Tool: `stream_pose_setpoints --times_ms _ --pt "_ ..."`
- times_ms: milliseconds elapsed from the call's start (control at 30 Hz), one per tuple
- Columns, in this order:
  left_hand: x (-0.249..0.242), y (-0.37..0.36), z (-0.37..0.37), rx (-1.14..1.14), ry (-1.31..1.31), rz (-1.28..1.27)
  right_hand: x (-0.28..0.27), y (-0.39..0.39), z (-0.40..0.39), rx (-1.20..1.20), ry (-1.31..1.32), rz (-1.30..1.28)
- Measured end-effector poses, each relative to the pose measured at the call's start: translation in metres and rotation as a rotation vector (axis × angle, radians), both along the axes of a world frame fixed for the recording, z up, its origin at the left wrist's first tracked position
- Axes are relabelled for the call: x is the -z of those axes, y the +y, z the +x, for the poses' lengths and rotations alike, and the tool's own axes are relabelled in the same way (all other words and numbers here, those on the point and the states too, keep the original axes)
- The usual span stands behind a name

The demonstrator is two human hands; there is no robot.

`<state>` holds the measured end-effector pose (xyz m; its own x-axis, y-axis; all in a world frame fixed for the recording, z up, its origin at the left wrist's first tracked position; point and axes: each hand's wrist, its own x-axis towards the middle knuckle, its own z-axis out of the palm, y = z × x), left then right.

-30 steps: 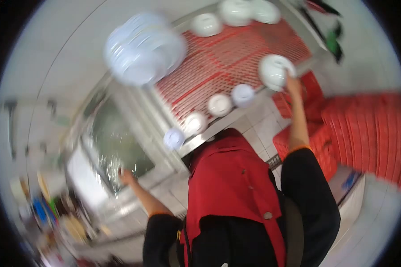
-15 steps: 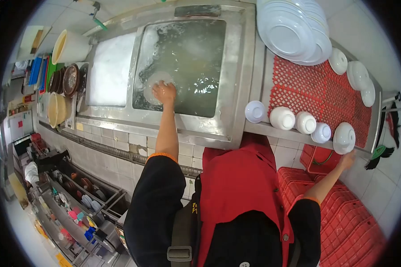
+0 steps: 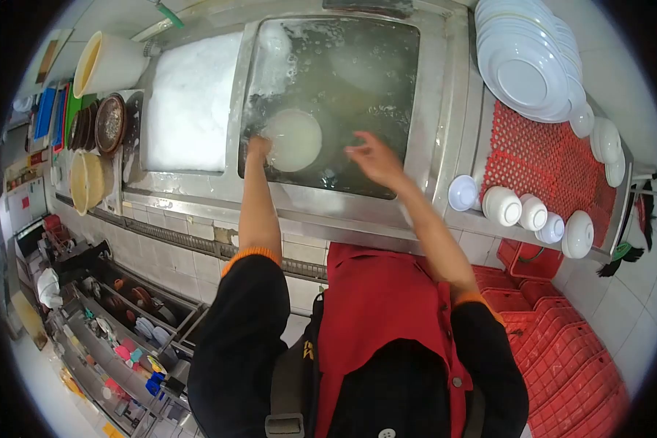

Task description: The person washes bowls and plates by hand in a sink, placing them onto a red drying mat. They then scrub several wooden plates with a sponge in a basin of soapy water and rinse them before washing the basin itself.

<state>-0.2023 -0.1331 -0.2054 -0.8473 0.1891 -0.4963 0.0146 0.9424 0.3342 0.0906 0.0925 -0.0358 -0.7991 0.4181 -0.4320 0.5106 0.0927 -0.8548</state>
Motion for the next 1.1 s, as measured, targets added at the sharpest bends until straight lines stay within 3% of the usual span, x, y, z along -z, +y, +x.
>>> stream_pose_setpoints --times_ms 67,167,200,267,300,367,400,433,467,500,533,567,600,633,700,800,867,1000,1100 --pt "-0.016 0.002 0.008 0.33 0.127 -0.16 0.037 -0.033 -0.053 0.029 -0.063 -0.124" --pt "-0.066 0.008 0.031 0.172 -0.084 0.054 0.064 -0.06 -0.094 -0.056 -0.371 0.135" --pt "-0.096 0.017 0.042 0.044 -0.2 0.149 0.086 -0.064 -0.093 -0.104 -0.226 0.178" --pt "-0.15 0.031 0.061 -0.214 -0.437 0.334 0.051 -0.077 -0.08 -0.17 0.05 0.656" --pt "-0.149 0.026 0.058 -0.235 -0.513 0.388 0.035 -0.08 -0.074 -0.201 0.193 0.898" --pt "-0.146 0.02 0.044 -0.248 -0.684 0.503 0.049 -0.091 -0.072 -0.321 0.415 0.688" --pt "-0.13 0.012 0.036 -0.19 -0.716 0.472 0.046 -0.104 -0.083 -0.299 0.303 0.364" --pt "-0.159 0.022 0.044 -0.265 -0.854 0.515 0.046 -0.089 -0.079 -0.159 0.153 0.099" --pt "-0.174 0.023 0.051 -0.292 -0.709 0.461 0.041 -0.088 -0.084 -0.004 0.187 0.074" --pt "-0.169 0.023 0.042 -0.333 -0.756 0.491 0.035 -0.08 -0.088 0.08 0.252 0.08" --pt "-0.147 0.014 0.028 -0.31 -0.668 0.495 0.018 -0.07 -0.093 0.141 0.283 -0.138" --pt "-0.147 0.024 0.036 -0.345 -0.606 0.56 0.056 -0.077 -0.112 0.299 0.224 -0.083" --pt "-0.054 -0.003 -0.001 -0.217 -0.675 0.717 -0.009 -0.055 -0.098 0.307 0.288 -0.373" --pt "-0.047 0.0 0.008 -0.056 -0.418 0.49 -0.018 -0.05 -0.097 0.371 0.429 -0.606" --pt "0.004 -0.021 -0.009 0.172 -0.448 0.289 -0.062 -0.03 -0.083 0.422 0.586 -0.736" --pt "0.014 -0.01 0.016 0.197 -0.341 0.054 -0.105 0.018 -0.028 0.491 0.87 -0.879" --pt "0.01 -0.008 0.018 0.163 -0.336 0.0 -0.145 0.056 0.019 0.583 0.954 -0.815" --pt "-0.006 0.003 0.023 0.115 -0.342 -0.026 -0.191 0.124 0.13 0.844 1.243 -0.488" --pt "-0.016 0.01 0.029 0.088 -0.333 -0.036 -0.197 0.172 0.229 1.039 1.271 -0.261"
